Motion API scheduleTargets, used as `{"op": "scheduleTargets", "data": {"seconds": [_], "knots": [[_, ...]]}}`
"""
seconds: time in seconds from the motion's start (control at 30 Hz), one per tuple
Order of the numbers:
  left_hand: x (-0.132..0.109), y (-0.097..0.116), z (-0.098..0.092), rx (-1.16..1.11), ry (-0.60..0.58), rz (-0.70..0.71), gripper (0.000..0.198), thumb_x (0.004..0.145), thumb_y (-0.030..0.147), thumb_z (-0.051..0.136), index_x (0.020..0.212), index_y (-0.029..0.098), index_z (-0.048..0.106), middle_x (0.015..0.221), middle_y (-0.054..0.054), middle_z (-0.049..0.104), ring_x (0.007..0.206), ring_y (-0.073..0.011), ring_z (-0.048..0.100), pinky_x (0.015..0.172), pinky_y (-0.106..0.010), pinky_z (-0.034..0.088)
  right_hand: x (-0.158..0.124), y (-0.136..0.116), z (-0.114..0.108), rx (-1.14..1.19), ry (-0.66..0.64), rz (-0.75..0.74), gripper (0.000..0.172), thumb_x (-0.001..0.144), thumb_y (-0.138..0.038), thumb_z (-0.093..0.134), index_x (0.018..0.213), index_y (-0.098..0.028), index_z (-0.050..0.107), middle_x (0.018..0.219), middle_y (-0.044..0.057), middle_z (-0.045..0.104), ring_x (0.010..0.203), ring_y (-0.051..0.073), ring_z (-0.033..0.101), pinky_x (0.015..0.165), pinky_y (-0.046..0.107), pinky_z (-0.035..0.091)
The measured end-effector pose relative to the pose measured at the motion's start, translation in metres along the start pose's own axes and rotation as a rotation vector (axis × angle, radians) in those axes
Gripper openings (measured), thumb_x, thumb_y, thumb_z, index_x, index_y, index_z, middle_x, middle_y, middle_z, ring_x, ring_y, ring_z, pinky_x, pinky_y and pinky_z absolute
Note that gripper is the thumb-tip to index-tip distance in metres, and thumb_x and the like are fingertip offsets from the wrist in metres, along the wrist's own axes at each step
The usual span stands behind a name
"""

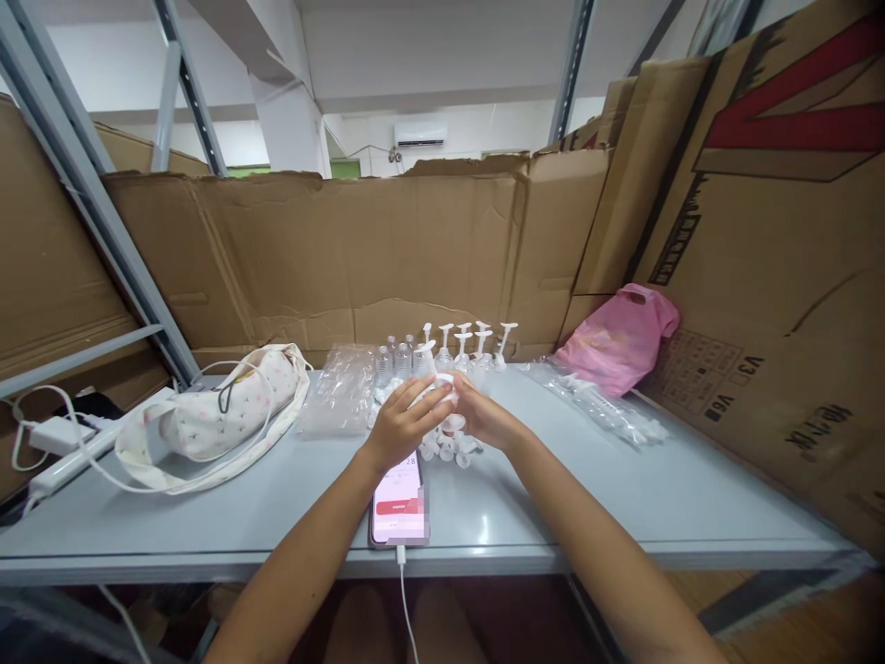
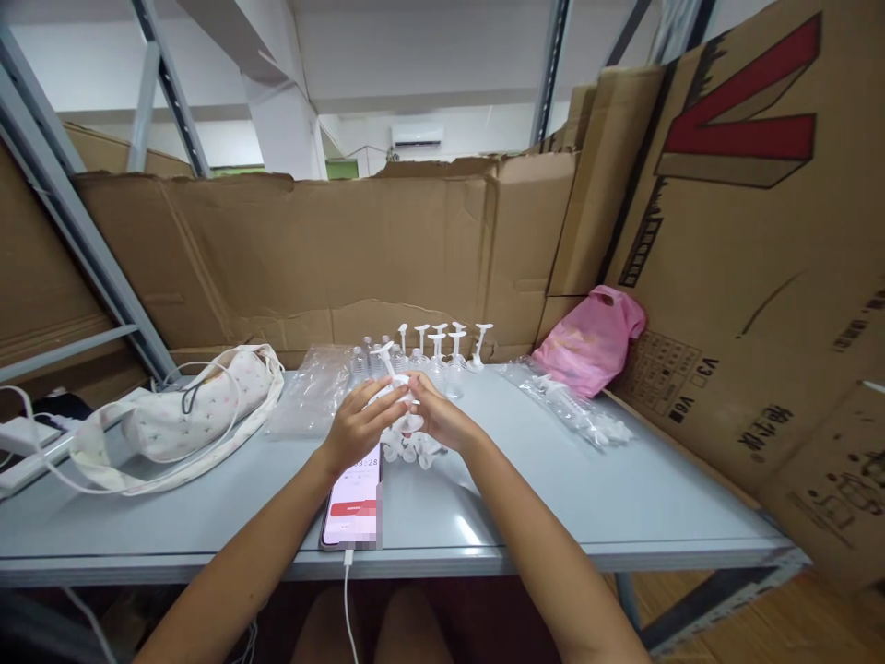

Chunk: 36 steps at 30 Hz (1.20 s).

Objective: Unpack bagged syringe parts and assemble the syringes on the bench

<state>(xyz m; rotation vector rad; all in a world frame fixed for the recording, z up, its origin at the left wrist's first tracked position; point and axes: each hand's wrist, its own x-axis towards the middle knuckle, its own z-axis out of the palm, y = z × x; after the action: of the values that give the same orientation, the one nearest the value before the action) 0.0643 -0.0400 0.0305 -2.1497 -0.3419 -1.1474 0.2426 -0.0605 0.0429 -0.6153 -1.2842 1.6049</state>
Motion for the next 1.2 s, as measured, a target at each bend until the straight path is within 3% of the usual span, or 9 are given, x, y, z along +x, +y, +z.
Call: {"op": "scheduleTargets", "data": {"seconds": [0.1,0.23,0.57,0.67,0.77,0.83,0.97,1.1,1.2], "knots": [[0.001,0.003,0.004,-0.150,-0.024,0.017,0.035,0.086,0.006,0.044,0.117,0.020,0.055,0.119,-0.002,0.062,0.127,-0.0167,0.041,0.102,-0.036,0.041,-0.006,-0.008,0.002,-0.012,-0.057,-0.035,0.039,0.080,-0.047,0.057,0.116,-0.035,0.050,0.101,0.001,0.059,0.076,0.012,0.057,0.062,0.026,0.048],[0.001,0.010,0.010,-0.284,-0.056,0.042,0.029,0.087,0.009,0.044,0.110,0.018,0.058,0.113,-0.003,0.065,0.125,-0.0159,0.044,0.099,-0.034,0.044,-0.007,-0.011,0.004,-0.125,-0.034,-0.077,0.029,0.079,-0.047,0.058,0.093,-0.022,0.063,0.111,0.007,0.059,0.096,0.018,0.056,0.076,0.028,0.046],[0.003,0.013,0.010,-0.255,-0.156,-0.048,0.028,0.084,0.007,0.042,0.100,0.020,0.061,0.121,-0.005,0.061,0.121,-0.0181,0.048,0.098,-0.038,0.042,-0.001,-0.018,-0.017,-0.894,0.551,-0.421,0.058,0.083,-0.063,0.034,0.082,-0.017,0.069,0.080,0.006,0.061,0.080,0.018,0.055,0.074,0.029,0.041],[0.002,0.013,0.010,-0.263,-0.168,-0.076,0.034,0.081,0.003,0.040,0.103,0.020,0.060,0.123,-0.006,0.058,0.121,-0.0191,0.047,0.098,-0.040,0.041,-0.003,-0.023,-0.034,-0.930,0.717,-0.437,0.061,0.085,-0.062,0.029,0.086,-0.015,0.068,0.062,0.003,0.057,0.059,0.015,0.053,0.061,0.027,0.040],[-0.001,0.010,0.009,-0.281,-0.202,-0.123,0.036,0.079,0.003,0.040,0.104,0.019,0.059,0.116,-0.006,0.061,0.114,-0.0196,0.051,0.097,-0.040,0.041,-0.007,-0.029,-0.063,-1.067,1.011,-0.479,0.060,0.088,-0.058,0.025,0.085,-0.014,0.066,0.064,0.006,0.060,0.060,0.017,0.055,0.061,0.027,0.039],[-0.003,0.007,0.009,-0.302,-0.242,-0.162,0.034,0.078,0.004,0.042,0.102,0.019,0.059,0.107,-0.006,0.064,0.105,-0.0189,0.054,0.094,-0.039,0.042,-0.009,-0.031,-0.086,-1.179,1.116,-0.338,0.059,0.090,-0.052,0.023,0.084,-0.012,0.066,0.067,0.010,0.063,0.064,0.020,0.058,0.063,0.028,0.039],[-0.004,0.004,0.008,-0.336,-0.314,-0.220,0.028,0.079,0.006,0.043,0.098,0.020,0.059,0.096,-0.004,0.065,0.094,-0.0171,0.056,0.089,-0.038,0.042,-0.006,-0.019,-0.123,-1.394,1.092,0.107,0.045,0.089,-0.040,0.033,0.086,-0.011,0.067,0.080,0.017,0.066,0.079,0.025,0.061,0.069,0.031,0.039],[-0.003,0.007,0.007,-0.350,-0.341,-0.233,0.023,0.082,0.009,0.042,0.095,0.020,0.059,0.095,-0.004,0.065,0.092,-0.0169,0.055,0.090,-0.038,0.040,0.005,0.000,-0.138,-1.406,1.041,0.174,0.027,0.080,-0.033,0.052,0.088,-0.011,0.066,0.081,0.016,0.067,0.079,0.025,0.061,0.068,0.031,0.040],[-0.004,0.008,0.008,-0.360,-0.353,-0.232,0.023,0.084,0.011,0.040,0.094,0.020,0.059,0.094,-0.004,0.065,0.090,-0.0173,0.055,0.086,-0.037,0.041,0.014,0.008,-0.144,-1.397,1.030,0.170,0.027,0.077,-0.030,0.056,0.092,-0.010,0.065,0.082,0.015,0.067,0.078,0.024,0.061,0.069,0.031,0.041]]}}
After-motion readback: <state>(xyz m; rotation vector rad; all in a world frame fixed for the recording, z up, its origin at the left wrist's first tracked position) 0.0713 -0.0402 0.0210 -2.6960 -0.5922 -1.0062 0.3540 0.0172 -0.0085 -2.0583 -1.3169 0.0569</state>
